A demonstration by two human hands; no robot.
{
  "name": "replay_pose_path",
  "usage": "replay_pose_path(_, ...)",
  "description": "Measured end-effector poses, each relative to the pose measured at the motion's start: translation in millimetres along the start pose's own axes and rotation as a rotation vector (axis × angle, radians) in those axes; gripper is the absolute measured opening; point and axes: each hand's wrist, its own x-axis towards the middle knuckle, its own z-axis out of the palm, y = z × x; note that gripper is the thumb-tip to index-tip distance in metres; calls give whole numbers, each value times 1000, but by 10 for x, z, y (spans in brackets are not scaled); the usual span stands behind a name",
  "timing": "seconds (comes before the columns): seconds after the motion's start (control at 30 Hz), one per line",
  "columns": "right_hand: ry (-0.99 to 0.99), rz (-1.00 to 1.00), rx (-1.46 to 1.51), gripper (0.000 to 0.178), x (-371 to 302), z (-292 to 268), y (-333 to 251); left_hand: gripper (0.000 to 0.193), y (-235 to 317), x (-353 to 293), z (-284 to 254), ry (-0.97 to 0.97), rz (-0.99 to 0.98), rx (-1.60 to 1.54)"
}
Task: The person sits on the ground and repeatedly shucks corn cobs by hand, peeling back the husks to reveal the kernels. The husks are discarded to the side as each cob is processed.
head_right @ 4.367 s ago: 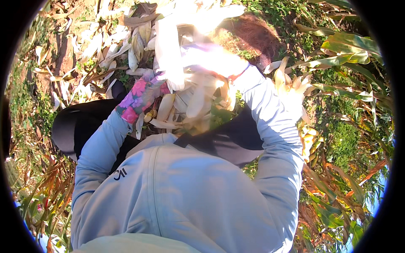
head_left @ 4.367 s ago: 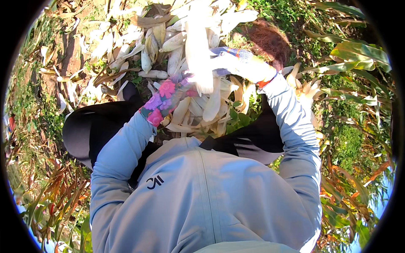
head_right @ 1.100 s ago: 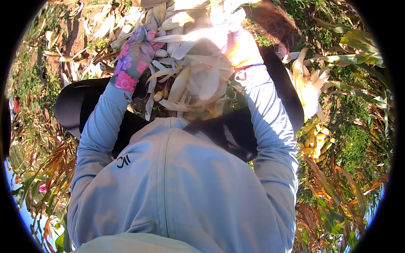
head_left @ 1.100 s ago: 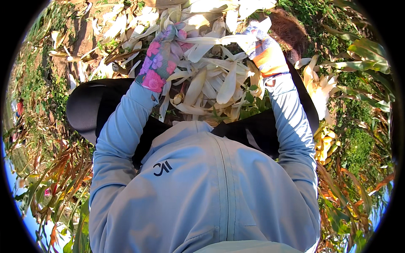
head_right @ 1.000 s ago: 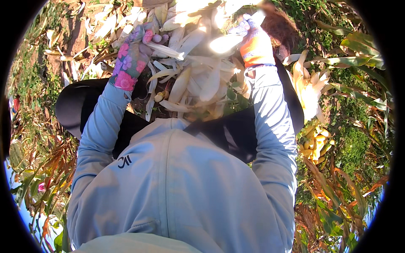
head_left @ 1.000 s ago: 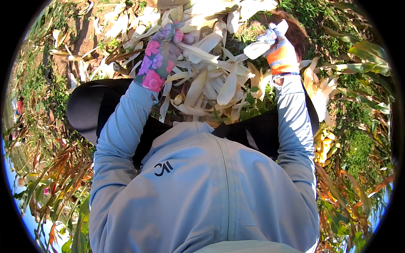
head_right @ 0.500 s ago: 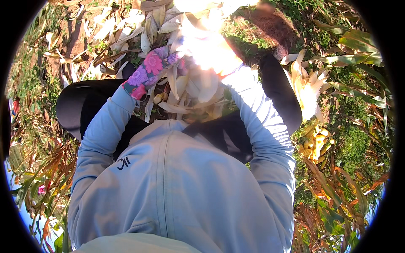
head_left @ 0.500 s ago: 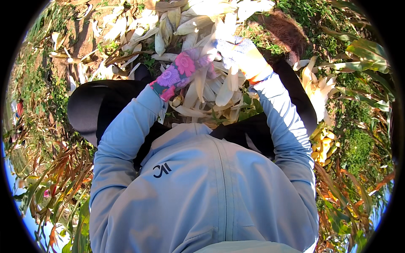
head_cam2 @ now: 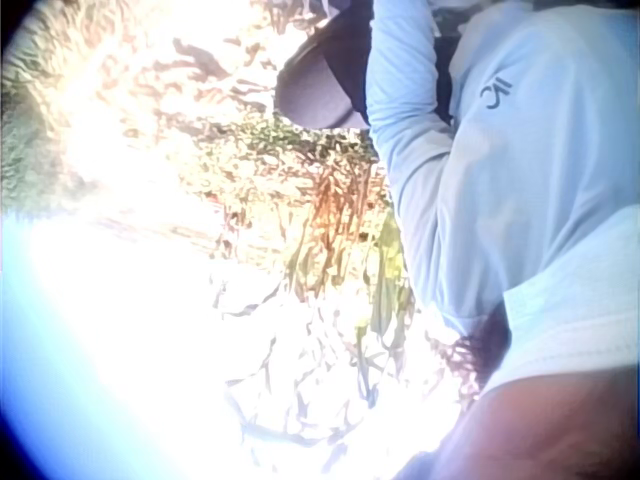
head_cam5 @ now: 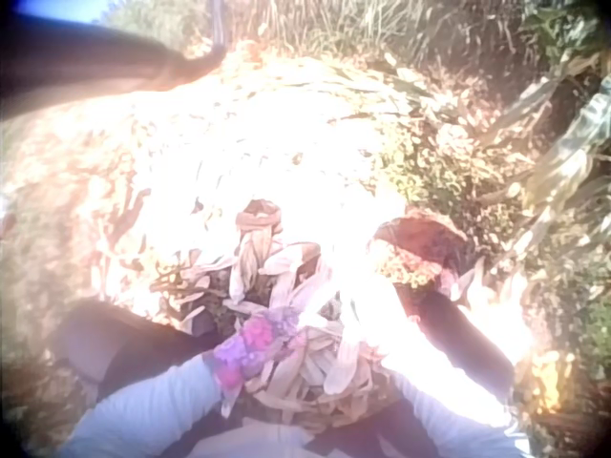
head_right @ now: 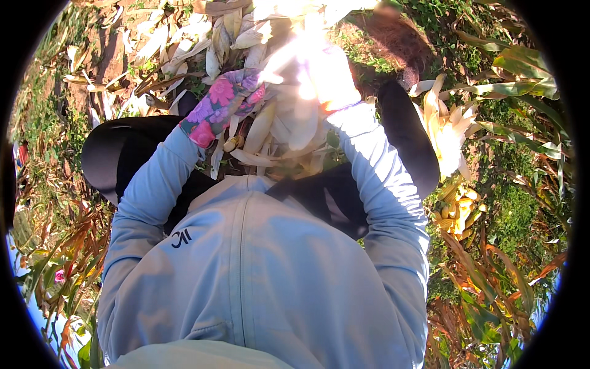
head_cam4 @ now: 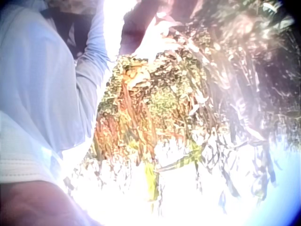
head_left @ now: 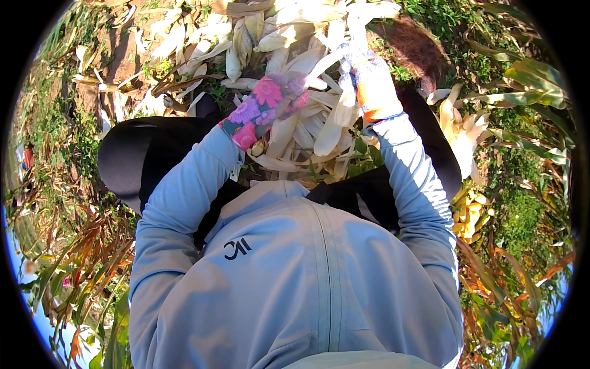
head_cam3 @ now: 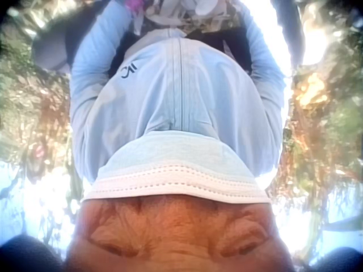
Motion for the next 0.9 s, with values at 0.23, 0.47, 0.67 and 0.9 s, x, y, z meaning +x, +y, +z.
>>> replay_pose_path(0.23, 248, -1155, -841, 36, -23, 52, 151, 25, 66, -10, 24, 296, -45, -197)
replay_pose_path(0.47, 63, -895, -624, 33, -4, 208, 182, 31, 91, -11, 176, 207, 117, -19)
replay_pose_path(0.67, 26, -740, -509, 22, -81, 410, 263, 26, 1, 40, 100, 439, -8, -330)
replay_pose_path(0.9, 122, -1285, -726, 24, 19, 244, 268, 35, 133, -9, 109, 504, -81, -163)
